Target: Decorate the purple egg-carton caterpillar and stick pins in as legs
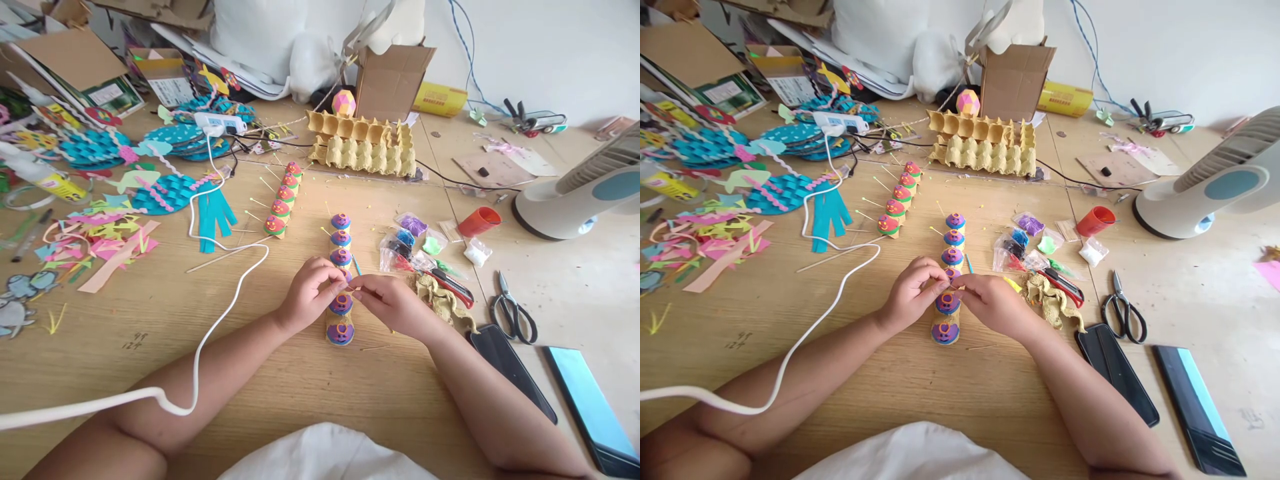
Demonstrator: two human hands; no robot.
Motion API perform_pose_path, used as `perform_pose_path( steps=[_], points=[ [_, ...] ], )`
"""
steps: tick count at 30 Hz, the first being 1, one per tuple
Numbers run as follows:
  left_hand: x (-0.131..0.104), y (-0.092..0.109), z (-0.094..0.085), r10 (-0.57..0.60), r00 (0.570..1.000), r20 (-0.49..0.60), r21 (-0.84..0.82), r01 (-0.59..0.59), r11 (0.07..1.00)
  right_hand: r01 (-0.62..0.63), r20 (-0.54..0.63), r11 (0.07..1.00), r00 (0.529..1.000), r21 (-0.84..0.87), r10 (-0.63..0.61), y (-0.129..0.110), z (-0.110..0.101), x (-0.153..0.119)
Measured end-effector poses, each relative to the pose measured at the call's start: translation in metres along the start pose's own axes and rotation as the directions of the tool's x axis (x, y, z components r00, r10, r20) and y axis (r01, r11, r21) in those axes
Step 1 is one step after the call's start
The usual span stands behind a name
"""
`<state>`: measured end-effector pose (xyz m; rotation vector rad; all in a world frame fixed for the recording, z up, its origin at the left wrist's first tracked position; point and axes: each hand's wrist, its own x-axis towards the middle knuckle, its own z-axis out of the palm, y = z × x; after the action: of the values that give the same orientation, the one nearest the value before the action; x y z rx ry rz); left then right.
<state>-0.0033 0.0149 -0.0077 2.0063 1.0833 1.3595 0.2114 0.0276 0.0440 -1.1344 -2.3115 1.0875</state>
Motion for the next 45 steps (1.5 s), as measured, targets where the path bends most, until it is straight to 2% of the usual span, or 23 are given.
perform_pose_path(
  steps=[3, 6, 9, 12, 15, 17, 20, 23, 24, 26, 28, 31, 34, 38, 45],
  points=[
    [0.0, 0.001, 0.0, 0.016, 1.0, 0.013, 0.008, -0.016, 1.0, 0.084, -0.04, 0.952, 0.994, -0.293, -0.1, -0.004, 0.003, -0.002],
    [-0.001, 0.001, 0.0, 0.002, 1.0, 0.005, 0.004, -0.002, 1.0, 0.14, -0.049, 0.785, 0.976, -0.603, -0.212, -0.008, 0.005, -0.005],
    [-0.001, 0.002, 0.001, -0.048, 0.999, -0.006, -0.018, 0.047, 0.999, 0.209, -0.007, 0.623, 0.945, -0.754, -0.326, -0.011, 0.003, -0.008],
    [-0.002, 0.005, 0.002, -0.115, 0.993, -0.01, -0.05, 0.115, 0.992, 0.252, 0.044, 0.543, 0.93, -0.801, -0.365, -0.013, -0.001, -0.01],
    [-0.003, 0.007, 0.002, -0.166, 0.986, -0.001, -0.084, 0.165, 0.983, 0.251, 0.047, 0.563, 0.935, -0.788, -0.351, -0.013, -0.002, -0.01],
    [-0.004, 0.007, 0.001, -0.182, 0.983, -0.007, -0.096, 0.18, 0.979, 0.209, -0.018, 0.607, 0.938, -0.767, -0.345, -0.013, -0.002, -0.01],
    [-0.002, 0.004, 0.0, -0.223, 0.972, -0.066, -0.091, 0.217, 0.972, 0.078, -0.192, 0.712, 0.938, -0.698, -0.29, -0.013, -0.006, -0.01],
    [-0.001, 0.0, -0.002, -0.257, 0.955, -0.15, -0.084, 0.247, 0.965, -0.106, -0.36, 0.79, 0.921, -0.604, -0.152, -0.016, -0.018, -0.013],
    [-0.002, -0.001, -0.002, -0.256, 0.951, -0.172, -0.084, 0.245, 0.966, -0.159, -0.376, 0.79, 0.922, -0.592, -0.096, -0.017, -0.024, -0.014],
    [-0.003, -0.004, -0.001, -0.26, 0.944, -0.205, -0.087, 0.247, 0.965, -0.194, -0.304, 0.759, 0.953, -0.621, -0.005, -0.019, -0.033, -0.018],
    [-0.005, -0.007, 0.002, -0.282, 0.931, -0.233, -0.107, 0.264, 0.959, -0.158, -0.159, 0.719, 0.985, -0.677, 0.066, -0.021, -0.038, -0.022],
    [-0.006, -0.012, 0.005, -0.337, 0.906, -0.255, -0.185, 0.297, 0.937, -0.105, -0.032, 0.664, 0.992, -0.74, 0.122, -0.022, -0.039, -0.025],
    [-0.006, -0.015, 0.007, -0.372, 0.894, -0.25, -0.233, 0.317, 0.919, -0.08, 0.0, 0.6, 0.991, -0.796, 0.132, -0.02, -0.034, -0.027],
    [-0.005, -0.016, 0.008, -0.375, 0.893, -0.249, -0.215, 0.327, 0.92, -0.029, 0.069, 0.54, 0.985, -0.841, 0.16, -0.009, -0.024, -0.028],
    [-0.006, -0.015, 0.008, -0.37, 0.895, -0.249, -0.214, 0.321, 0.922, -0.012, 0.136, 0.554, 0.965, -0.832, 0.224, 0.01, -0.019, -0.017]
  ],
)
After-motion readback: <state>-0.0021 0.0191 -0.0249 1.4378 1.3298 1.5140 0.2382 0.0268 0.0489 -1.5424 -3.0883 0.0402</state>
